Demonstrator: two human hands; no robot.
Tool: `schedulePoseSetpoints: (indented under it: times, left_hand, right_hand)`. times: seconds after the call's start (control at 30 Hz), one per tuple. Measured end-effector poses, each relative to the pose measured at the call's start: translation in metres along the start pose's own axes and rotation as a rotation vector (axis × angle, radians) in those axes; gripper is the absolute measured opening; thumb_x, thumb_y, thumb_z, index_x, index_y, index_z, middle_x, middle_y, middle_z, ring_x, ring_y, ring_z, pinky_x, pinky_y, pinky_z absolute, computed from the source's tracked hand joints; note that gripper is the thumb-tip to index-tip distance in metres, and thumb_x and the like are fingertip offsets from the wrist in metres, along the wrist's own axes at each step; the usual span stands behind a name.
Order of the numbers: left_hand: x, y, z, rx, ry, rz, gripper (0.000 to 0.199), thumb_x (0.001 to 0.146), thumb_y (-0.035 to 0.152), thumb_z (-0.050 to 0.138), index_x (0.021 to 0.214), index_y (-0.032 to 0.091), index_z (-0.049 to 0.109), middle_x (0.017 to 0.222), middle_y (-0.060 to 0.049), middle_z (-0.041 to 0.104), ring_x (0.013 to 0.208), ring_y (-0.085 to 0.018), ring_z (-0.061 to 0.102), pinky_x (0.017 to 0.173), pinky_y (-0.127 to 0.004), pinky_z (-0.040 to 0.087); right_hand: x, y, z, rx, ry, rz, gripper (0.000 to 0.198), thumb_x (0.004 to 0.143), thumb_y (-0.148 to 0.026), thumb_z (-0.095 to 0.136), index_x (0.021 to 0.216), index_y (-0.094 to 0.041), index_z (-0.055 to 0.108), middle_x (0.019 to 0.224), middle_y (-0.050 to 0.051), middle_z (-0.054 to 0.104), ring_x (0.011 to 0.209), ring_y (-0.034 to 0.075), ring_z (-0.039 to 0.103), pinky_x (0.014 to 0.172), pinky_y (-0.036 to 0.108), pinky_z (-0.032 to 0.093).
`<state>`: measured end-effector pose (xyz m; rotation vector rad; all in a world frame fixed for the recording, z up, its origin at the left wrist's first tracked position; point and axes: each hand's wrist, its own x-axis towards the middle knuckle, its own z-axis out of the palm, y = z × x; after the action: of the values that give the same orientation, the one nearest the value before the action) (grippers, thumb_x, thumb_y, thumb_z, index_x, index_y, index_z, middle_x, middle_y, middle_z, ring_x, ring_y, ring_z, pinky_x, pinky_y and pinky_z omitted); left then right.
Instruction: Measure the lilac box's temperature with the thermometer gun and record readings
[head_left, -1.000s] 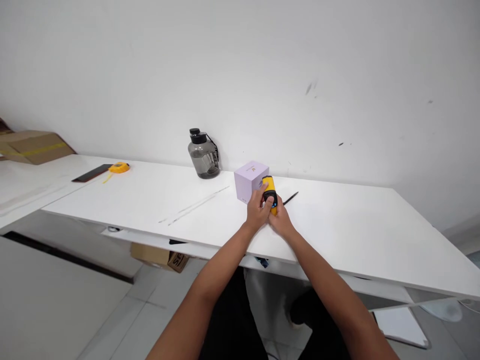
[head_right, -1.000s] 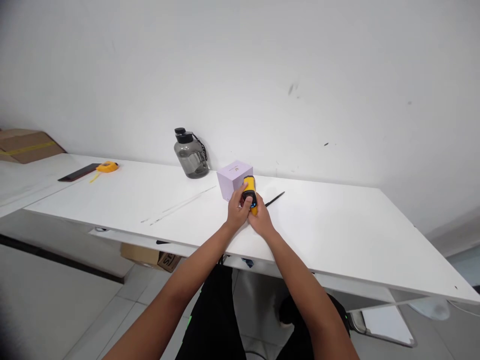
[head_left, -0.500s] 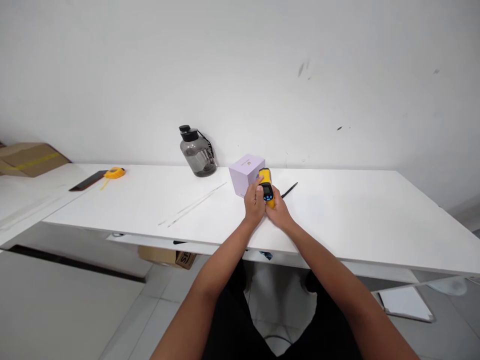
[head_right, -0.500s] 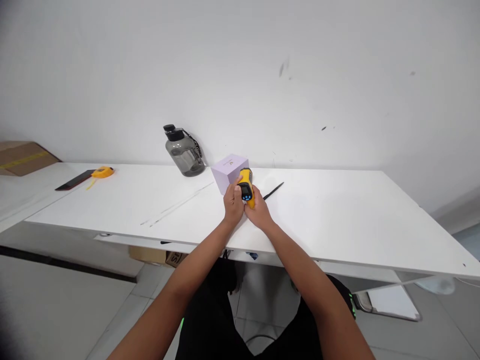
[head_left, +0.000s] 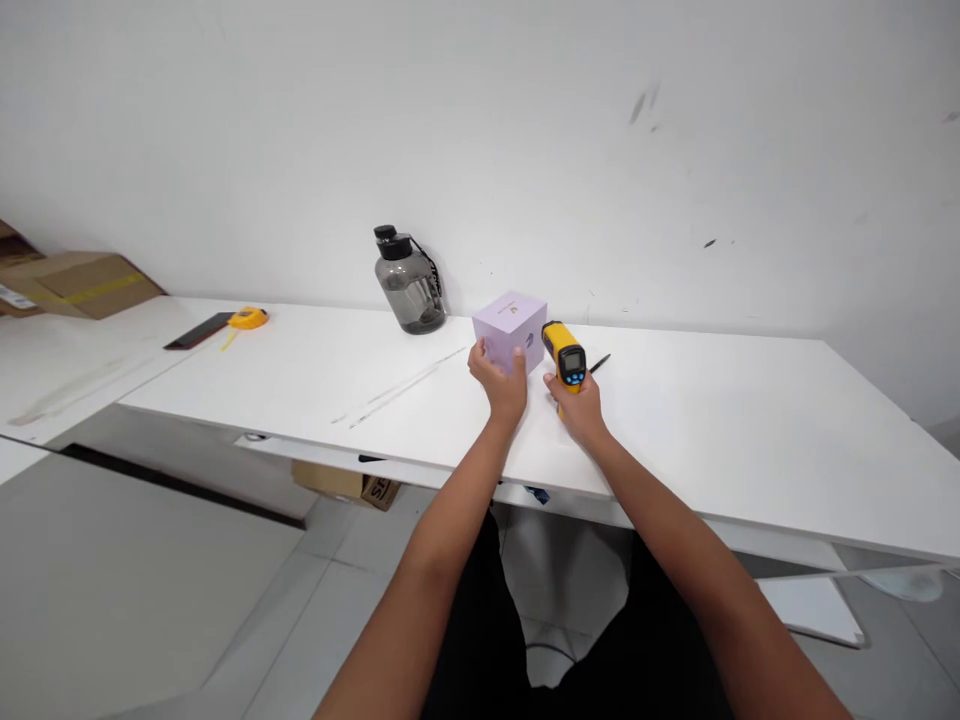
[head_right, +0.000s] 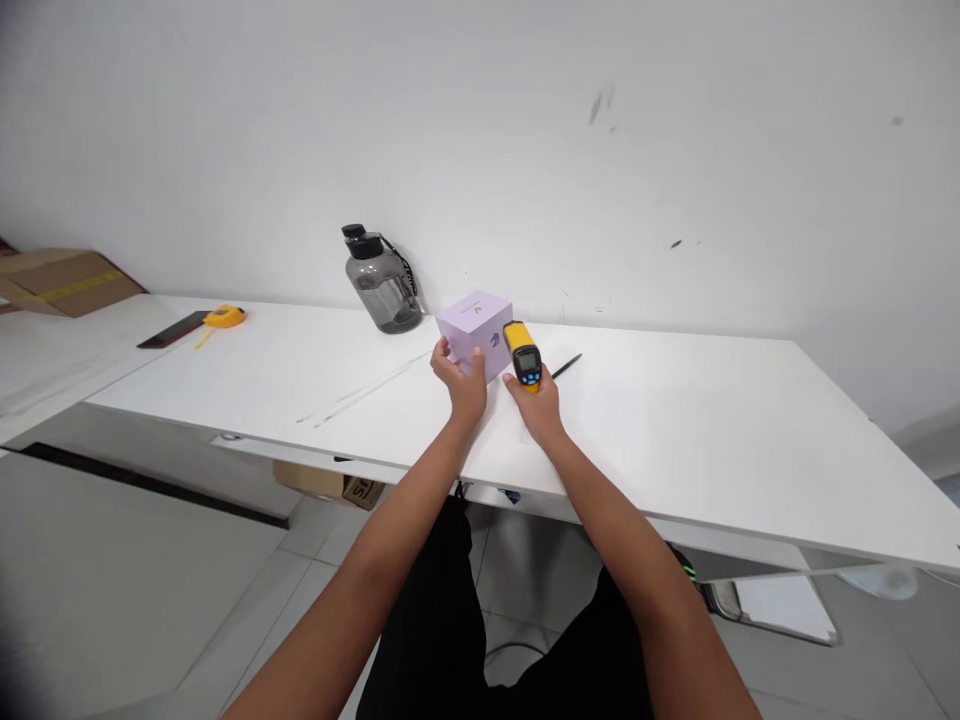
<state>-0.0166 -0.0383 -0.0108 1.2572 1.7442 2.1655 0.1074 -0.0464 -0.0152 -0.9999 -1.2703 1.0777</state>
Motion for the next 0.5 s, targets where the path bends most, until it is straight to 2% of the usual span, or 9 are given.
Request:
schedulePoseSetpoints:
  times: [0.07,0.13,0.2,0.27,0.37,0.43,0.5]
  left_hand:
    - [-0.001,-0.005,0.004,0.089,-0.072,0.019,0.086,0.077,0.044,0.076,0.146,0.020,0.030,0.155,-0.022,0.030,0.150,-0.034,0.024,0.122,-0.053,0.021]
    - [0.000,-0.010,0.007,0.123,-0.107,-0.031,0.099,0.071,0.040,0.082,0.149,0.020,0.024,0.161,-0.023,0.020,0.154,-0.036,0.014,0.125,-0.055,0.013]
    - [0.005,-0.014,0.008,0.102,-0.112,-0.160,0.106,0.068,0.042,0.084,0.150,0.019,0.021,0.162,-0.024,0.018,0.155,-0.037,0.014,0.125,-0.055,0.015]
    - [0.012,-0.017,0.007,0.060,-0.111,-0.287,0.110,0.064,0.046,0.087,0.149,0.018,0.023,0.160,-0.025,0.023,0.153,-0.036,0.022,0.124,-0.053,0.022]
    - [0.019,-0.018,0.003,-0.024,-0.118,-0.355,0.094,0.064,0.053,0.086,0.138,0.019,0.038,0.149,-0.022,0.042,0.140,-0.033,0.045,0.115,-0.048,0.039]
    - [0.020,-0.019,0.002,-0.089,-0.140,-0.349,0.072,0.073,0.060,0.077,0.125,0.021,0.047,0.135,-0.016,0.056,0.125,-0.028,0.058,0.105,-0.045,0.048]
    - [0.019,-0.021,0.001,-0.121,-0.172,-0.293,0.059,0.081,0.065,0.066,0.117,0.021,0.051,0.124,-0.014,0.062,0.115,-0.025,0.063,0.098,-0.043,0.051]
  right_hand:
    - [0.001,-0.002,-0.002,0.074,0.059,0.074,0.048,0.068,-0.054,0.078,0.099,-0.021,0.061,0.084,0.000,0.063,0.069,0.014,0.057,0.067,0.031,0.052]
    - [0.002,-0.007,-0.003,0.112,0.086,0.130,0.050,0.066,-0.055,0.079,0.098,-0.021,0.060,0.080,-0.002,0.063,0.063,0.013,0.055,0.061,0.029,0.050]
    - [0.002,-0.011,-0.003,0.139,0.098,0.175,0.050,0.065,-0.054,0.080,0.095,-0.021,0.060,0.076,-0.003,0.061,0.059,0.012,0.054,0.057,0.028,0.049]
    - [0.001,-0.015,-0.003,0.168,0.093,0.195,0.048,0.064,-0.052,0.081,0.092,-0.021,0.060,0.073,-0.003,0.060,0.057,0.011,0.053,0.056,0.028,0.048]
    - [0.001,-0.016,-0.002,0.192,0.041,0.191,0.044,0.062,-0.046,0.083,0.089,-0.020,0.060,0.070,-0.004,0.059,0.055,0.011,0.052,0.054,0.027,0.047]
    - [0.000,-0.015,-0.001,0.192,-0.001,0.191,0.041,0.062,-0.043,0.083,0.088,-0.020,0.061,0.068,-0.004,0.059,0.054,0.011,0.052,0.053,0.027,0.047]
    - [-0.001,-0.014,-0.001,0.187,-0.037,0.202,0.040,0.062,-0.043,0.082,0.087,-0.020,0.061,0.067,-0.004,0.059,0.054,0.011,0.052,0.053,0.027,0.046]
